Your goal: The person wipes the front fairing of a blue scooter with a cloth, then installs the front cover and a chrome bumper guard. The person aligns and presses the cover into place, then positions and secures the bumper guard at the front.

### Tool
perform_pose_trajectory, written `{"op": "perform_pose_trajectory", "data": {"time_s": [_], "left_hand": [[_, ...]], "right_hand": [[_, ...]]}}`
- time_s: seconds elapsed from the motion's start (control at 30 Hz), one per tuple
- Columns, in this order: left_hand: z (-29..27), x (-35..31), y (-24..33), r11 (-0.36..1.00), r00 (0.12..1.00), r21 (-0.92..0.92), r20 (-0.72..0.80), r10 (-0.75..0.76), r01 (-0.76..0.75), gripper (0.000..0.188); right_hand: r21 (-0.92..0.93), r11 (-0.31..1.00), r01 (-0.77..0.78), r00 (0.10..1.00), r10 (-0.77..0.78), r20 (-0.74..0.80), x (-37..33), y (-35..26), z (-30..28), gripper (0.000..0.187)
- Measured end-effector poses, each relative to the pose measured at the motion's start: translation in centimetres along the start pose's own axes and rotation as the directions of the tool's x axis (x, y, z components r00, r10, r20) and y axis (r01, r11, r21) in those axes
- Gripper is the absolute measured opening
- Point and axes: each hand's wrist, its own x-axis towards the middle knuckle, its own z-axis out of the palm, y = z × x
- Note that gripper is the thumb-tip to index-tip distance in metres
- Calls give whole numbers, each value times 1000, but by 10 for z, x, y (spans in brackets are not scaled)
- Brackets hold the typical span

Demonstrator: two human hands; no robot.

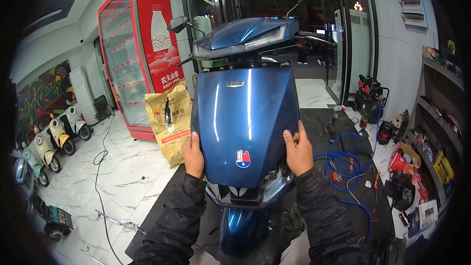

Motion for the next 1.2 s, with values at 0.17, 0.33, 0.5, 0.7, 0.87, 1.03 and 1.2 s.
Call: {"op": "perform_pose_trajectory", "data": {"time_s": [0.17, 0.33, 0.5, 0.7, 0.87, 1.03, 1.2], "left_hand": [[1, 12, 3, 1000, 1000, -10, 14, 13, -13, 70], [19, 33, 1, 996, 1000, 86, -7, 21, -20, 83], [25, 46, 6, 974, 993, 199, -29, 118, -110, 83], [18, 10, 27, 947, 976, 239, 73, 203, -215, 87], [13, -17, 33, 927, 947, 216, 168, 274, -307, 100], [13, -15, 34, 964, 959, 104, 177, 223, -243, 95], [2, -15, 30, 972, 937, -1, 266, 227, -236, 92]], "right_hand": [[-21, 1000, 18, 998, -19, -57, 10, -1, 5, 75], [-248, 968, 30, 994, -56, -98, 27, -2, 9, 72], [-595, 803, 30, 990, -104, -91, 39, -18, 12, 63], [-605, 776, 180, 971, -238, -16, 31, -25, 0, 64], [-388, 879, 277, 959, -280, 50, 50, -27, 13, 98], [-254, 942, 221, 973, -231, -11, 92, -38, 30, 103], [-319, 928, 192, 976, -216, -41, 79, -16, 33, 97]]}}
